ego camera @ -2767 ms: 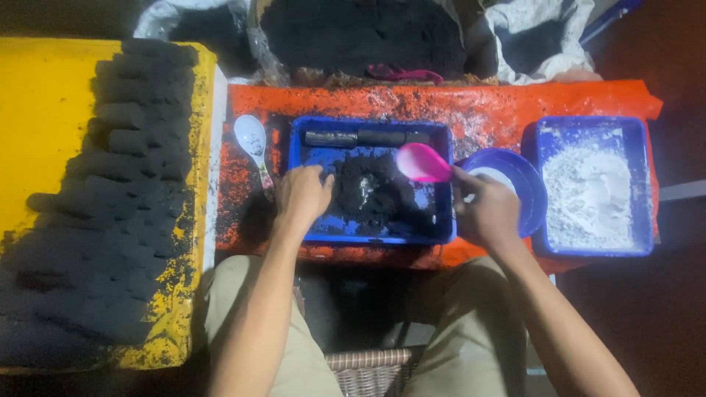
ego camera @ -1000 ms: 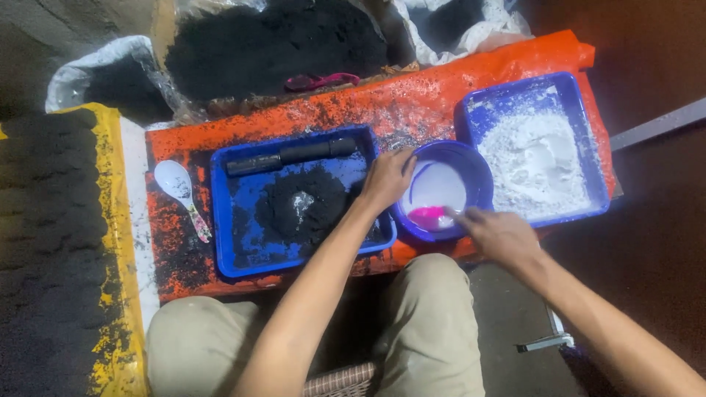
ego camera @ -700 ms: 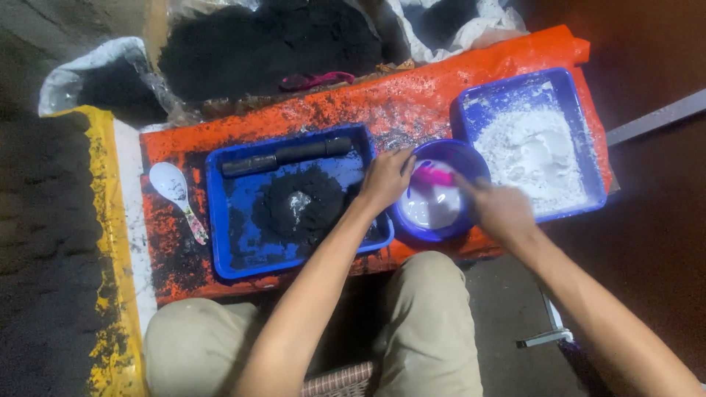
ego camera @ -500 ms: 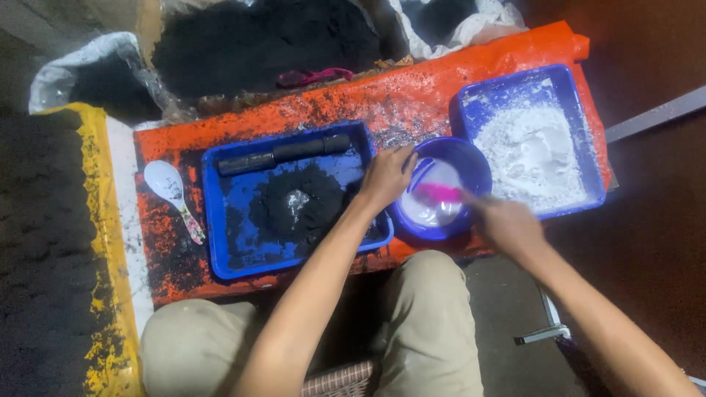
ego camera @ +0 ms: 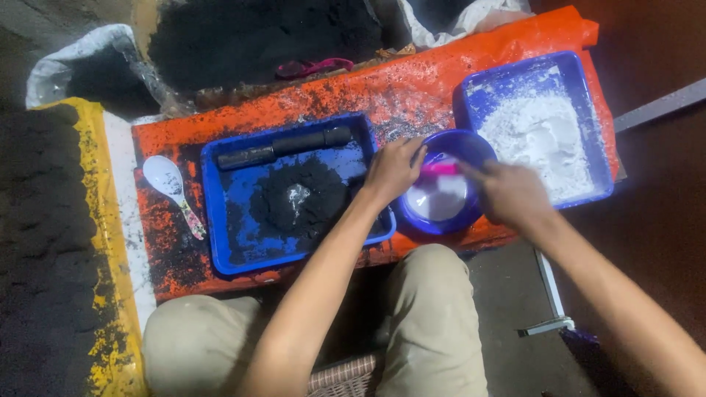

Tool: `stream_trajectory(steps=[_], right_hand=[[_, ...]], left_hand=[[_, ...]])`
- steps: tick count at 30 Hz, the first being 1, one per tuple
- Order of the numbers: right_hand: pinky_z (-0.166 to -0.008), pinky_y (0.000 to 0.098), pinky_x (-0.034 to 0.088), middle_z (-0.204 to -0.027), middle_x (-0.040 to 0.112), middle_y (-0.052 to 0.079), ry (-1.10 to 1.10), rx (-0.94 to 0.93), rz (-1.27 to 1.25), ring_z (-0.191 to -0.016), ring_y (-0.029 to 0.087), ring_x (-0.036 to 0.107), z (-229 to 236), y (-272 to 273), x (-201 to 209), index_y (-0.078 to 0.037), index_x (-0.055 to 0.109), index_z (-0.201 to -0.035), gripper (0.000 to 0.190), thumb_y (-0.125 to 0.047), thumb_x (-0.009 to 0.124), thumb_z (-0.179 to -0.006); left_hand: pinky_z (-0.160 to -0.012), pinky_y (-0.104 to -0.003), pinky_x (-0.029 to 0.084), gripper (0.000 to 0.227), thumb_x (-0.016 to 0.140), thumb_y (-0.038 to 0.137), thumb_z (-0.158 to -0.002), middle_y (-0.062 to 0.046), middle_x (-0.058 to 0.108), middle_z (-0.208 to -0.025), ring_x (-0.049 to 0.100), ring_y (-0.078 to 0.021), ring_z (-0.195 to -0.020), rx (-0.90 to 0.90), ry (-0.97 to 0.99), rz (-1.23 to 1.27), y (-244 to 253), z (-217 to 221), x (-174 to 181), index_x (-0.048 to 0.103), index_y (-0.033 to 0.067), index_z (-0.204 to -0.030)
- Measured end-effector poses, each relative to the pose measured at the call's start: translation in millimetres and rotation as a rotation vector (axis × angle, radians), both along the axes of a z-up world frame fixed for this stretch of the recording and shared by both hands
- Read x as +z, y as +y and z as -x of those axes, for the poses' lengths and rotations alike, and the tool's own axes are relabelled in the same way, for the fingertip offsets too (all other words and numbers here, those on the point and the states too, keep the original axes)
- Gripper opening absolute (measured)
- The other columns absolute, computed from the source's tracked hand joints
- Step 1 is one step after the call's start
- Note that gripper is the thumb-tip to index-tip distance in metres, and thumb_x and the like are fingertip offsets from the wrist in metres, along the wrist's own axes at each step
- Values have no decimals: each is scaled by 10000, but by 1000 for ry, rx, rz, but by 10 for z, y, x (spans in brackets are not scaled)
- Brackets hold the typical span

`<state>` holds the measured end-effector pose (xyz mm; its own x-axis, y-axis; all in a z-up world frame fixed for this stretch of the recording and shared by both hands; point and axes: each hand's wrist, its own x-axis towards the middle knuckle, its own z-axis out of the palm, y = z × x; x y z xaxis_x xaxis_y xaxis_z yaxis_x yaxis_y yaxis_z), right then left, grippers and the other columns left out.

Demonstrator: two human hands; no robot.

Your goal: Mixing charcoal powder with a liquid binder and kneading it into a thick paste within a plastic tray.

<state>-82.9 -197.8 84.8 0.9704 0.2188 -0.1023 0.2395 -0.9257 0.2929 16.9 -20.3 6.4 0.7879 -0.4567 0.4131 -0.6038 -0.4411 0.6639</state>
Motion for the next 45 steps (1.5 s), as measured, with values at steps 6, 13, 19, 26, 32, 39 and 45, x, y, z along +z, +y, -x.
stream_trajectory(steps=[6, 13, 19, 26, 32, 39, 45], right_hand=[[-632, 329, 414, -746, 501, 44, -352, 300, 262, -685, 203, 523, -214, -156, 150, -215, 591, -870, 294, -245, 608, -578], [-589, 294, 428, -780, 576, -16, 63, 21, 394, -701, 143, 587, -99, 101, 400, -246, 612, -866, 192, -248, 465, -741], [-555, 384, 483, -805, 618, 88, 275, -223, 126, -721, 260, 638, 68, 62, 316, -185, 577, -1032, 288, -165, 419, -792], [-588, 433, 495, -735, 650, 140, 362, -507, -144, -723, 320, 638, 139, 242, 329, -155, 667, -879, 273, -231, 418, -799], [-681, 432, 502, -793, 647, 171, 443, -516, -447, -793, 330, 621, 173, 145, -91, -151, 629, -997, 289, -162, 447, -773], [-708, 472, 468, -796, 619, 253, 426, -620, -833, -749, 380, 610, 123, 322, -41, -34, 589, -1053, 302, -111, 411, -821], [-531, 378, 471, -790, 606, 248, 392, -767, -964, -629, 316, 607, 111, 254, -145, -41, 562, -1095, 307, -168, 436, -844]], left_hand=[[-486, -353, 507, 215, 461, 254, -829, -128, 592, -676, 612, -294, -630, -4, -36, -27, -5, 41, 118, 606, 109, -892], [-473, -319, 504, 195, 469, 213, -835, -105, 593, -660, 618, -267, -607, -19, -37, -25, -2, -7, 66, 610, 89, -886], [-444, -344, 492, 161, 485, 210, -816, -105, 566, -625, 605, -284, -586, 24, -126, -14, 5, 61, 42, 598, 103, -858], [-428, -332, 484, 162, 493, 201, -803, -88, 555, -604, 600, -269, -563, 98, -115, 32, -32, 88, 11, 600, 103, -876], [-412, -320, 473, 145, 504, 175, -792, -85, 549, -585, 594, -270, -547, 161, -138, 53, -7, 134, 59, 607, 83, -835], [-403, -340, 468, 144, 506, 184, -786, -84, 558, -572, 594, -276, -547, 171, -107, 54, -22, 60, -92, 607, 89, -825], [-682, -446, 482, 219, 450, 347, -802, -26, 611, -745, 619, -280, -731, 226, -8, -232, -42, -167, -249, 623, 234, -872]])
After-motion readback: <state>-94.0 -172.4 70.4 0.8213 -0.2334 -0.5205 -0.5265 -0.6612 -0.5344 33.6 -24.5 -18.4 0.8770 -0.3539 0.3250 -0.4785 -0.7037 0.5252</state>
